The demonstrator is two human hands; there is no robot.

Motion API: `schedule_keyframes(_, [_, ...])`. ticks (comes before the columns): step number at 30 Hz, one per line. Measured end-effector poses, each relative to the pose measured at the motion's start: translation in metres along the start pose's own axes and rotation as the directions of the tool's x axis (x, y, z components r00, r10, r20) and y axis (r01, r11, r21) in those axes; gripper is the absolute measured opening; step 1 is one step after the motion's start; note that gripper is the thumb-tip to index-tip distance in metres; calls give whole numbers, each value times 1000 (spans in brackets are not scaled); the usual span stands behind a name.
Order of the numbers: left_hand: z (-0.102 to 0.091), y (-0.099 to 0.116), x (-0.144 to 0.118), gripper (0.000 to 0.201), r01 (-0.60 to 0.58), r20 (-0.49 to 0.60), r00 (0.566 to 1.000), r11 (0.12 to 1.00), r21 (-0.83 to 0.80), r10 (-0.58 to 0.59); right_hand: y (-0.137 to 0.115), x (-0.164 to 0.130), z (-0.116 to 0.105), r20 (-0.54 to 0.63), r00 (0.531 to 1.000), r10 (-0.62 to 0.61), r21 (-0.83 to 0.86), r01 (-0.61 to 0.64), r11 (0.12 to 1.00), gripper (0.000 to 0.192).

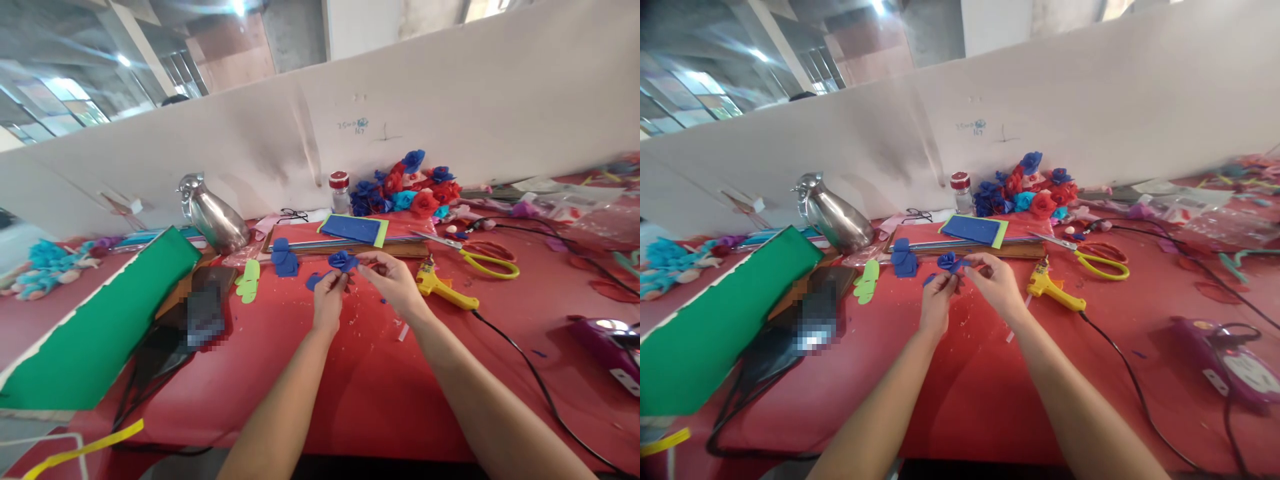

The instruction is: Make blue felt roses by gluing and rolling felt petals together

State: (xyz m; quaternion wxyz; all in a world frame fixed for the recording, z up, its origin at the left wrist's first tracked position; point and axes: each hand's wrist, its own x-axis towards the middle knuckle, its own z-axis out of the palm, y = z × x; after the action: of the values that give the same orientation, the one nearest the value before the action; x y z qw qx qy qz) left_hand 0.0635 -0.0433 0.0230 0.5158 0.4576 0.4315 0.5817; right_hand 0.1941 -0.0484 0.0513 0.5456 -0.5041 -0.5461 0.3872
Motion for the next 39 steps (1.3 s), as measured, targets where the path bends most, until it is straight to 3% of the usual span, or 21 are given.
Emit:
schedule_keyframes(4, [0, 0, 1, 23, 61, -7, 998, 997, -54, -62, -1, 1, 0, -113, 994, 12, 9, -11, 1000, 28])
schedule_keyframes(11, [-2, 1, 3, 29, 167, 57, 986, 967, -192, -159, 7, 0, 5, -9, 1000, -12, 2, 12, 1000, 22])
schedule_keyframes(15, [-2, 2, 3, 31, 198, 80, 979, 961, -195, -186, 12, 1, 8, -29, 1000, -8, -6, 8, 1000, 24])
schedule_keyframes(23, [-1, -1, 3, 32, 144, 107, 985, 983, -112, -132, 15, 1, 12, -8, 1000, -16, 120, 17, 993, 28])
schedule_keyframes(31, [-2, -4, 2, 20, 47, 109, 993, 998, -38, -43, 12, 1, 11, 7, 995, -99, 118, 98, 988, 16])
schedule_keyframes(39, [-4, -5, 2, 15, 7, 121, 993, 1000, 26, -10, 11, 1, 11, -4, 997, -74, 167, 73, 983, 21])
